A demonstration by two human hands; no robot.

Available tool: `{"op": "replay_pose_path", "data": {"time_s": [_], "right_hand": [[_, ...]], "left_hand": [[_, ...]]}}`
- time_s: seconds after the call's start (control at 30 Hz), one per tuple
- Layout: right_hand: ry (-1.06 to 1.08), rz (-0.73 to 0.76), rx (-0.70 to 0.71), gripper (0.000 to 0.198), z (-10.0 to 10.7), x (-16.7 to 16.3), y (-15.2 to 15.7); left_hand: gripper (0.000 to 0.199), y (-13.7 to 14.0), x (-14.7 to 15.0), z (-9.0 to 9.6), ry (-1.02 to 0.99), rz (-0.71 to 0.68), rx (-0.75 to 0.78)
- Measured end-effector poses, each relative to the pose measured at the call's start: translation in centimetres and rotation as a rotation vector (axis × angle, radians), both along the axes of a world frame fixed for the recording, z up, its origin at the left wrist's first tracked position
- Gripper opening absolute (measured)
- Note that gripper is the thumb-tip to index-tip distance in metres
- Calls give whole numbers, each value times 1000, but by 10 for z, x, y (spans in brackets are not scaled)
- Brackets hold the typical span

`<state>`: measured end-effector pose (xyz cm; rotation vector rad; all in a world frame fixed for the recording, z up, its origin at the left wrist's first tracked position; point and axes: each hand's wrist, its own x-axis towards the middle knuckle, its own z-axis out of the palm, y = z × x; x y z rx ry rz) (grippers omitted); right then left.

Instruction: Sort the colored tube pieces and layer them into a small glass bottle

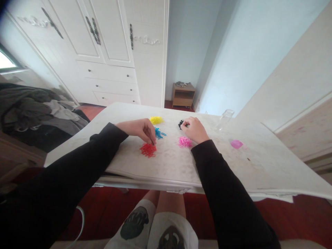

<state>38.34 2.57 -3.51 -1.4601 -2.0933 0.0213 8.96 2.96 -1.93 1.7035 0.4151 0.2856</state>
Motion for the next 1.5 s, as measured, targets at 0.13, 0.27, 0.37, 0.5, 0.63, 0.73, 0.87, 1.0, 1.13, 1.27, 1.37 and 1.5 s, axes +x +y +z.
{"op": "replay_pose_path", "data": {"time_s": [0.13, 0.27, 0.37, 0.5, 0.63, 0.73, 0.87, 1.0, 1.13, 1.27, 1.37, 1.5], "right_hand": [[-5, 3, 0, 14, 1, 0, 0], [4, 1, 0, 14, 1, -1, -1], [8, 5, 1, 15, 1, -1, -1], [9, 12, 2, 15, 1, -1, -1], [12, 9, -9, 15, 2, -1, -1], [7, 5, -14, 15, 2, -1, -2], [3, 6, -15, 15, 2, -2, -2], [8, 4, -20, 15, 2, -2, -2], [17, 2, -22, 15, 3, -2, -3], [14, 10, -35, 16, 4, -2, -4], [12, 16, -27, 16, 3, -2, -4], [8, 12, -31, 16, 3, -2, -4]], "left_hand": [[32, 1, -1, -2, 0, -3, -25], [34, 3, -1, -4, -10, 1, -29], [34, 3, -1, -5, -11, 9, -24], [35, 3, -1, -5, -5, 16, -24], [38, 5, -2, -8, 11, 24, -37], [41, 7, -2, -9, 21, 31, -56], [44, 7, -2, -9, 25, 27, -72], [44, 6, -1, -7, 11, 10, -51], [40, 4, -1, -7, 15, 12, -23], [37, 2, -1, -6, 22, 37, 1], [40, 2, -1, -5, 21, 48, 12], [40, 4, -2, -5, 22, 46, 20]]}}
